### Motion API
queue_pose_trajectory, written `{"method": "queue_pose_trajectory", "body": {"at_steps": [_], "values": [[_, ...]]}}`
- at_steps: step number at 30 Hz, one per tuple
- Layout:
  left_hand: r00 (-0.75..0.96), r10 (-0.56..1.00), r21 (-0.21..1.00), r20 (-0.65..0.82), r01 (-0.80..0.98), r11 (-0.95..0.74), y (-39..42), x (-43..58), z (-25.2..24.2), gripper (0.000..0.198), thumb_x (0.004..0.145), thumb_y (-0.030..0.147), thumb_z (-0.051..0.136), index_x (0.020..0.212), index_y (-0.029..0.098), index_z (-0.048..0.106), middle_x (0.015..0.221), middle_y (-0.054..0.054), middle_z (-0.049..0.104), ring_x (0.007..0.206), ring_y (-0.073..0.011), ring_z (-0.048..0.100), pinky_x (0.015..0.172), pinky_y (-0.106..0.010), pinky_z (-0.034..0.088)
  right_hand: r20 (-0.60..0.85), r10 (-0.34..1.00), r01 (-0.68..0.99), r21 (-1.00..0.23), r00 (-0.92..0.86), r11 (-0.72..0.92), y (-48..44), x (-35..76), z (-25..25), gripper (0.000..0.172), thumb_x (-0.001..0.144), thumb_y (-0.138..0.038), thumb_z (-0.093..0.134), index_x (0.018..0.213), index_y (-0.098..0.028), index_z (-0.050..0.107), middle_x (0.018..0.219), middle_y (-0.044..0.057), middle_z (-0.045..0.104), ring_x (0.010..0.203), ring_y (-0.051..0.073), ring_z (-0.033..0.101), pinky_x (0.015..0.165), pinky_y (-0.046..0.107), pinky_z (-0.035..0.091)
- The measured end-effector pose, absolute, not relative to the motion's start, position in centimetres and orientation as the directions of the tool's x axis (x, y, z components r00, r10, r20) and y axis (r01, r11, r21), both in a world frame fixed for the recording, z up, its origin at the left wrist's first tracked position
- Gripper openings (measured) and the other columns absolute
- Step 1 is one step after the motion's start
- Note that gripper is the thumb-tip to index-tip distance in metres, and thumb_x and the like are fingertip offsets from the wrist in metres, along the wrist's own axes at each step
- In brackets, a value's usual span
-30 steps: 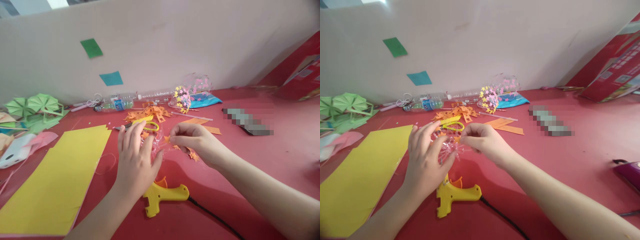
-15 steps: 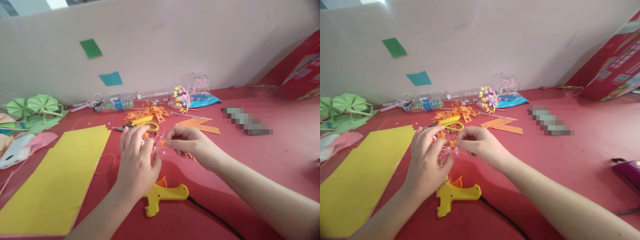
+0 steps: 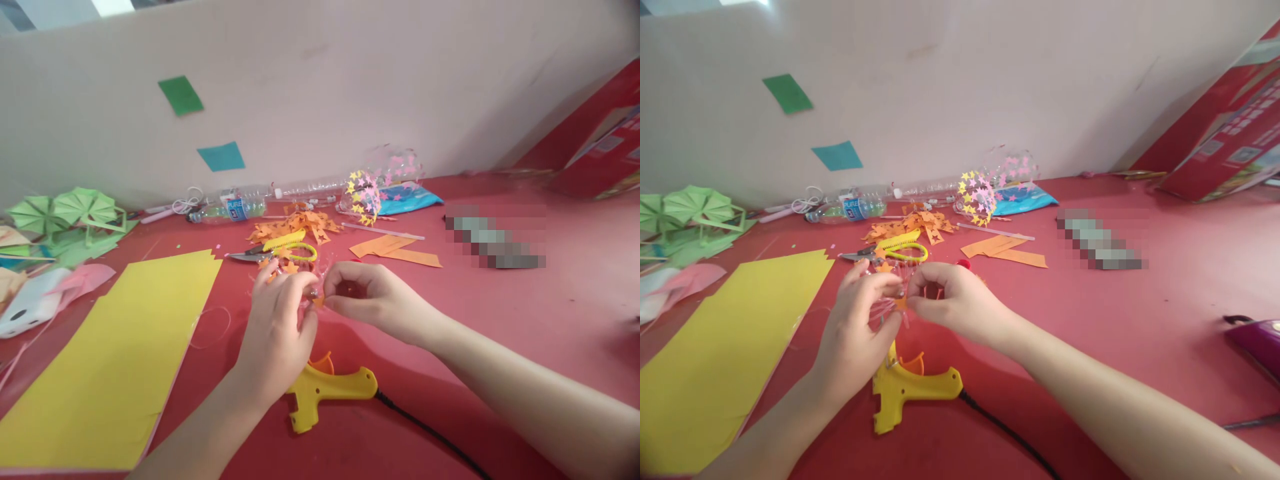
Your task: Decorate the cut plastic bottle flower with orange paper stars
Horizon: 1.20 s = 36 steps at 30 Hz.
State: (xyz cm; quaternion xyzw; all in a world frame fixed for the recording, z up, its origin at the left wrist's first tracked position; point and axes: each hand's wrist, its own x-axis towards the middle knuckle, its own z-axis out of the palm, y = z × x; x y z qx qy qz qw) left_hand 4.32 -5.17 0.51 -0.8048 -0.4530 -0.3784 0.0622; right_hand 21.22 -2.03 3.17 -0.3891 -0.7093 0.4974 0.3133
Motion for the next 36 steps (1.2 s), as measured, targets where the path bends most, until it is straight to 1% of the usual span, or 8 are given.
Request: {"method": "queue_pose_trajectory", "body": {"at_steps": [2, 6, 10, 12, 17, 20, 28, 36], "values": [[0.299, 0.673, 0.241, 0.677, 0.774, -0.586, -5.20, 4.27, 0.35, 0.036, 0.081, 0.004, 0.053, 0.111, 0.021, 0.044, 0.091, -0.003, 0.066, 0.089, -0.0178, 0.064, 0.111, -0.054, 0.031, 0.068, 0.870, 0.262, -0.940, -0.488, 0.221, -2.04, 21.22, 3.11, 0.007, 0.074, -0.019, 0.054, 0.068, -0.019, 0.052, 0.067, -0.004, 0.050, 0.061, 0.010, 0.044, 0.058, 0.024, 0.035], [0.292, 0.662, 0.239, 0.690, 0.772, -0.589, -5.26, 4.27, 0.33, 0.035, 0.082, 0.005, 0.054, 0.111, 0.022, 0.043, 0.088, -0.003, 0.067, 0.090, -0.0192, 0.065, 0.108, -0.055, 0.035, 0.080, 0.883, 0.270, -0.936, -0.463, 0.227, -2.07, 21.15, 3.14, 0.006, 0.074, -0.018, 0.054, 0.068, -0.019, 0.053, 0.068, -0.004, 0.052, 0.062, 0.010, 0.045, 0.058, 0.024, 0.036], [0.246, 0.676, 0.293, 0.695, 0.761, -0.578, -5.36, 4.35, 0.32, 0.036, 0.083, 0.006, 0.054, 0.111, 0.024, 0.041, 0.084, -0.001, 0.066, 0.080, -0.0174, 0.065, 0.103, -0.051, 0.041, 0.029, 0.904, 0.266, -0.951, -0.426, 0.156, -2.11, 20.99, 3.17, 0.006, 0.074, -0.019, 0.055, 0.068, -0.019, 0.055, 0.063, -0.005, 0.050, 0.056, 0.009, 0.042, 0.054, 0.023, 0.034], [0.234, 0.673, 0.311, 0.702, 0.749, -0.585, -5.35, 4.39, 0.22, 0.037, 0.083, 0.006, 0.054, 0.111, 0.024, 0.040, 0.083, 0.000, 0.065, 0.075, -0.0163, 0.065, 0.101, -0.050, 0.042, -0.002, 0.911, 0.276, -0.953, -0.413, 0.124, -2.12, 20.90, 3.12, 0.004, 0.074, -0.020, 0.055, 0.069, -0.019, 0.056, 0.061, -0.005, 0.050, 0.054, 0.008, 0.042, 0.053, 0.023, 0.033], [0.248, 0.621, 0.267, 0.744, 0.741, -0.616, -5.19, 4.40, -0.01, 0.035, 0.081, 0.004, 0.055, 0.108, 0.022, 0.042, 0.084, -0.001, 0.065, 0.076, -0.0165, 0.067, 0.102, -0.049, 0.042, -0.023, 0.920, 0.280, -0.955, -0.391, 0.095, -2.10, 20.72, 3.01, 0.005, 0.074, -0.021, 0.055, 0.069, -0.019, 0.056, 0.061, -0.005, 0.051, 0.054, 0.008, 0.044, 0.053, 0.022, 0.034], [0.254, 0.608, 0.253, 0.752, 0.742, -0.622, -5.17, 4.37, 0.01, 0.035, 0.081, 0.003, 0.056, 0.108, 0.021, 0.042, 0.083, -0.001, 0.066, 0.076, -0.0167, 0.067, 0.099, -0.048, 0.044, -0.021, 0.923, 0.280, -0.955, -0.383, 0.095, -2.11, 20.67, 3.05, 0.005, 0.074, -0.019, 0.055, 0.069, -0.019, 0.055, 0.060, -0.006, 0.051, 0.054, 0.008, 0.044, 0.052, 0.022, 0.034], [0.255, 0.626, 0.270, 0.737, 0.738, -0.618, -5.37, 4.49, 0.03, 0.035, 0.081, 0.002, 0.054, 0.106, 0.022, 0.042, 0.085, -0.002, 0.067, 0.081, -0.0186, 0.068, 0.094, -0.047, 0.048, -0.009, 0.928, 0.281, -0.954, -0.373, 0.104, -2.15, 20.61, 2.96, 0.004, 0.073, -0.019, 0.055, 0.069, -0.019, 0.055, 0.059, -0.006, 0.050, 0.054, 0.008, 0.044, 0.052, 0.022, 0.034], [0.257, 0.619, 0.275, 0.742, 0.726, -0.631, -5.41, 4.41, 0.00, 0.033, 0.081, 0.002, 0.056, 0.105, 0.020, 0.043, 0.085, -0.002, 0.066, 0.080, -0.0172, 0.067, 0.095, -0.047, 0.047, -0.014, 0.934, 0.277, -0.957, -0.357, 0.092, -2.16, 20.53, 3.05, 0.003, 0.072, -0.016, 0.055, 0.071, -0.019, 0.055, 0.061, -0.006, 0.051, 0.054, 0.008, 0.043, 0.050, 0.022, 0.033]]}}
